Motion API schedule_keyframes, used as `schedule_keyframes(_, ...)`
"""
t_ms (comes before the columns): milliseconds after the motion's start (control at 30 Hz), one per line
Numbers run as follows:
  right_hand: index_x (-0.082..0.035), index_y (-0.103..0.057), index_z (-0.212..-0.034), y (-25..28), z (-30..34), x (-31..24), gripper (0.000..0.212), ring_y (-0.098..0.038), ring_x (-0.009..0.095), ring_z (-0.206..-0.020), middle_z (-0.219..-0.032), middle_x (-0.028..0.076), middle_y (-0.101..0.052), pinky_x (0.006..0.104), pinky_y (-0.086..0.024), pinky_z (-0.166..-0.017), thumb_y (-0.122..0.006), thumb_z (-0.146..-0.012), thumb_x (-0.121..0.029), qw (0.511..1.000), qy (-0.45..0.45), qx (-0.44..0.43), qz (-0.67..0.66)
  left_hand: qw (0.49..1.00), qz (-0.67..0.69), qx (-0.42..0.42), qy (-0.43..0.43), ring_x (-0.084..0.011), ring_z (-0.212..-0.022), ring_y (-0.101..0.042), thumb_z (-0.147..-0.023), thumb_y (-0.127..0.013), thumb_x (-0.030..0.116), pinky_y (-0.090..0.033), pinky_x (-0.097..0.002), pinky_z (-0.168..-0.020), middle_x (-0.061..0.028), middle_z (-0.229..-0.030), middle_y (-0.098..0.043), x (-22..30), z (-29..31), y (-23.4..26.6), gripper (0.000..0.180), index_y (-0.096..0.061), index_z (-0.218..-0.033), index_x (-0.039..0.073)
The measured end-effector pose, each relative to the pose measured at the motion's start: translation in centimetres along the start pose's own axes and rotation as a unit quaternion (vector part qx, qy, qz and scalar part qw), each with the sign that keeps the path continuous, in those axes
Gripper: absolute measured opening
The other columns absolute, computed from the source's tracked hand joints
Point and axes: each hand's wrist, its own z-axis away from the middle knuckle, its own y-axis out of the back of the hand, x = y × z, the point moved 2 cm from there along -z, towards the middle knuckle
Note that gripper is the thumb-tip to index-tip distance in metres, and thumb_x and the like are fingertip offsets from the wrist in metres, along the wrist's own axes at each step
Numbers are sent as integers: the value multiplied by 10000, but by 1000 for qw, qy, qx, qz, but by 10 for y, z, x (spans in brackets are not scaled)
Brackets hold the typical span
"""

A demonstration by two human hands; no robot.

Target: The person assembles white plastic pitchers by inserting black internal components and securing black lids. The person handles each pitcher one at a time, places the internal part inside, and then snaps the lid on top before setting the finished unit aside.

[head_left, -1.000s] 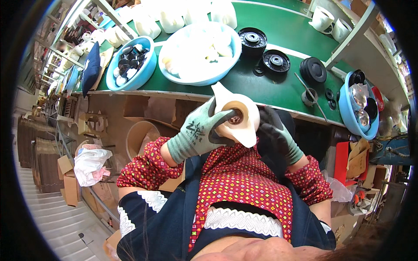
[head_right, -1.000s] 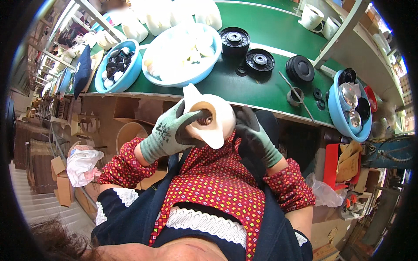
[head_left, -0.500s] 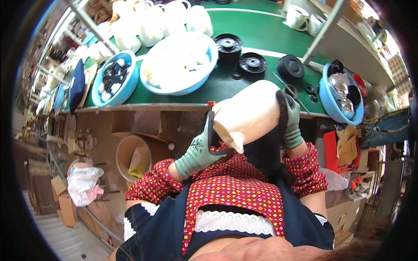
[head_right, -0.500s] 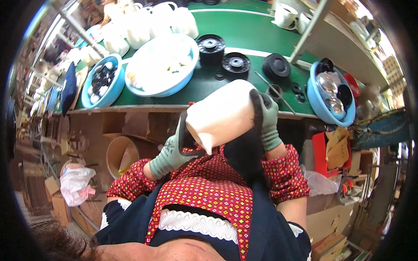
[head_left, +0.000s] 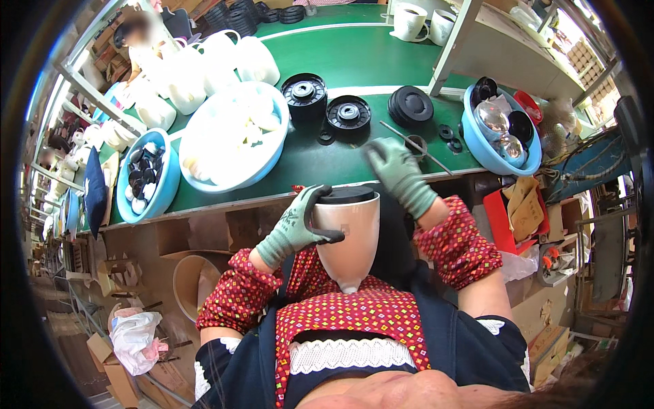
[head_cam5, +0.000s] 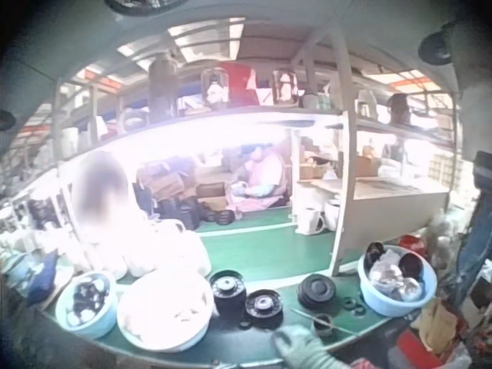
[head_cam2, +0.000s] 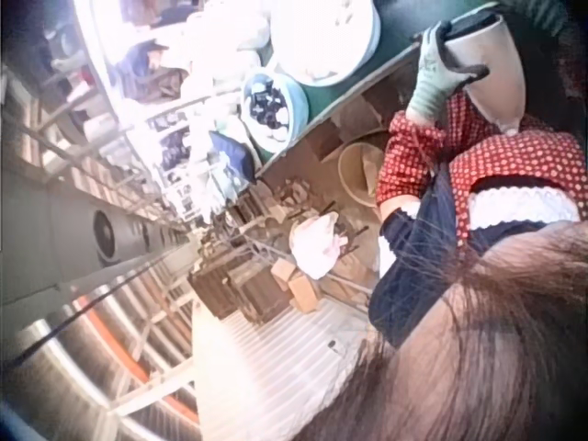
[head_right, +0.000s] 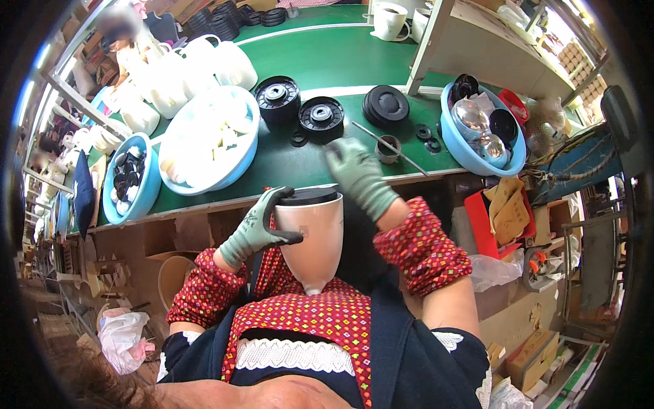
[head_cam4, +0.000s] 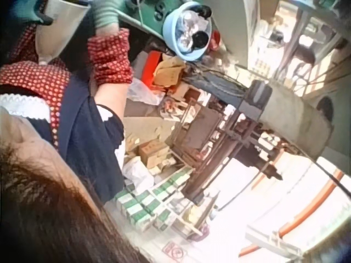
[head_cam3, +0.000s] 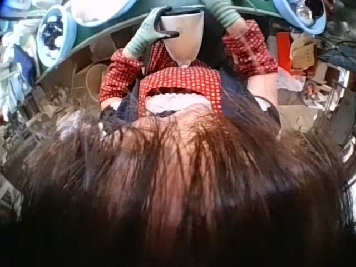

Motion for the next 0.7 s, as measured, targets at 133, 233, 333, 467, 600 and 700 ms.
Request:
schedule_keyframes(133,-119,-589,-1344,11,14,160,536,-596,400,-1269,-1313,171,-651,725,-381,-1024,-689,-961,-481,910,-221,1,351,1000,-6,8,-11,-340,-1391,-555,-670,-1007,362,-450,-440,-1177,-215,-1481,-549,4,-1,-1,1088,-469,-1534,-20)
schedule_keyframes(233,-133,-575,-1449,5,46,233,569,-608,424,-1297,-1366,198,-662,661,-408,-1071,-611,-1021,-507,874,-319,-69,360,1000,-4,-7,-14,-351,-1405,-543,-667,-1008,382,-435,-452,-1190,-212,-1495,-534,10,-10,0,1092,-472,-1533,-11)
schedule_keyframes(333,-155,-679,-1351,7,52,247,447,-691,396,-1179,-1253,176,-737,585,-478,-1031,-601,-1037,-464,904,-335,-32,266,999,0,-30,-20,-373,-1438,-510,-670,-1008,406,-397,-474,-1222,-223,-1532,-518,6,-18,3,1097,-480,-1537,-10)
schedule_keyframes(467,-47,-786,-1177,32,39,191,329,-779,322,-972,-1074,173,-807,393,-577,-846,-666,-1042,-322,961,-267,12,69,996,9,-89,-32,-402,-1451,-499,-703,-983,448,-377,-500,-1231,-244,-1513,-546,7,-33,21,1062,-502,-1520,-29)
schedule_keyframes(600,14,-796,-1144,26,-3,137,294,-721,152,-840,-956,124,-808,337,-570,-789,-702,-1031,-240,972,-111,-96,-183,962,269,0,46,-346,-1575,-365,-715,-1014,358,-283,-455,-1293,-256,-1689,-355,-15,-37,21,1305,-229,-1661,-78)
schedule_keyframes(700,-6,-807,-1118,-1,-32,109,289,-707,157,-783,-895,103,-790,337,-571,-749,-702,-1022,-258,942,-55,-248,-220,953,300,23,-28,-337,-1594,-330,-790,-966,361,-258,-443,-1300,-240,-1729,-286,-1,-59,36,1301,-129,-1693,-60)
